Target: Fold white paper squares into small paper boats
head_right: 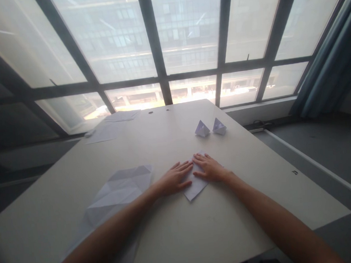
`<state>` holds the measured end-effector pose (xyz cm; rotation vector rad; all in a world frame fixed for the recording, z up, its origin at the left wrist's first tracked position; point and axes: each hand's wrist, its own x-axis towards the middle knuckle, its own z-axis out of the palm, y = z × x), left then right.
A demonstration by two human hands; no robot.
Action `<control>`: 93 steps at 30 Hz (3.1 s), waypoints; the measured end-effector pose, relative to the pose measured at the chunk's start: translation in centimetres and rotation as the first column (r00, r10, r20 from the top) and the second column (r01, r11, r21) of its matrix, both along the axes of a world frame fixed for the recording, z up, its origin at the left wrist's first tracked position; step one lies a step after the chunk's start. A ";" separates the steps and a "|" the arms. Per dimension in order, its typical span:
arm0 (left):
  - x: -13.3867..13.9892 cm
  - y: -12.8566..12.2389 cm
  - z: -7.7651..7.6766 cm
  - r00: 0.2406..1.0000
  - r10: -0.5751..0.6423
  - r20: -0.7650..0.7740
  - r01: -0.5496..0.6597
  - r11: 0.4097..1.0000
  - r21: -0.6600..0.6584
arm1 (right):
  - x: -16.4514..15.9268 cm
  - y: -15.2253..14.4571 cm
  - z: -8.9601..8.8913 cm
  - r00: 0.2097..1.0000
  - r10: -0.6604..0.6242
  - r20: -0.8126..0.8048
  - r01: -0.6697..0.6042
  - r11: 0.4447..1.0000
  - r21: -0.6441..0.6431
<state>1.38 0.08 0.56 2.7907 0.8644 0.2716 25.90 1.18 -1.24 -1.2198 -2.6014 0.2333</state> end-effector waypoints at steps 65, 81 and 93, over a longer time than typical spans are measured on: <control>-0.9 2.0 -0.3 0.951 0.191 0.243 -0.174 0.981 -0.087 | 0.5 -0.5 0.4 0.992 0.012 -0.128 -0.023 0.997 -0.078; -0.8 2.5 -1.0 0.877 0.305 0.371 -0.257 0.951 -0.174 | -0.1 -0.3 0.3 0.980 -0.028 -0.198 0.017 0.998 -0.056; -0.8 2.5 -1.1 0.880 0.269 0.391 -0.229 0.962 -0.147 | 0.2 0.0 -0.3 0.970 -0.017 -0.244 -0.005 0.996 -0.091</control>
